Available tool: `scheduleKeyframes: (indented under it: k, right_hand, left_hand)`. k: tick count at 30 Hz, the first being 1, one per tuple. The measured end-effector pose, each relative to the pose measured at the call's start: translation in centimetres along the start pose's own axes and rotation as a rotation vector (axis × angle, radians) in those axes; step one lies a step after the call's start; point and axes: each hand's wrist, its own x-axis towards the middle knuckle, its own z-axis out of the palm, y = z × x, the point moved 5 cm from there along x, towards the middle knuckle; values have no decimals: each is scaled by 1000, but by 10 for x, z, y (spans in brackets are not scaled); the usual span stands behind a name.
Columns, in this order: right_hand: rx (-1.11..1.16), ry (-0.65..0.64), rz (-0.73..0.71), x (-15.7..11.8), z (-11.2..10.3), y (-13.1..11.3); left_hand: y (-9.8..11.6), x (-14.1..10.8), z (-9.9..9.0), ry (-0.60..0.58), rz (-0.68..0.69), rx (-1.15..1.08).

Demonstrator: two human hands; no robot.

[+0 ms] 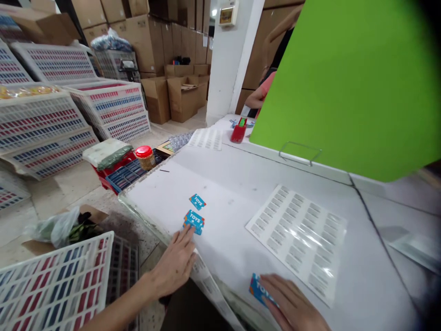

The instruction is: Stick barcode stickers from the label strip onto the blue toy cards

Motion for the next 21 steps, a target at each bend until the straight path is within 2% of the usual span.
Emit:
scheduleKeyframes:
  k: [1,3,6,9,12,15,18,21]
  right_hand:
    - [67,23,113,21,3,0]
    - [175,-52,314,69,23,-1]
    - [196,-72,382,133,51,-10]
    - [228,-86,419,168,75,-14]
    - [303,-103,445,178,88,-15]
    - [397,-125,492,177,90,-9]
    - [466,-149,537,165,77,2]
    - [490,-186,580,138,57,13]
  left_hand:
    - [0,-1,3,11,-2,5]
    - [1,-3,7,30,-14,9]
    - [1,-4,11,41,-47,10]
    - [-1,-3,16,31,-68,8]
    - [-2,-2,19,25,-83,4]
    - [-1,-2,20,2,-84,-8]
    - [-2,-2,17,12,-69,-23]
    - [-3,-6,9,50,-36,-41]
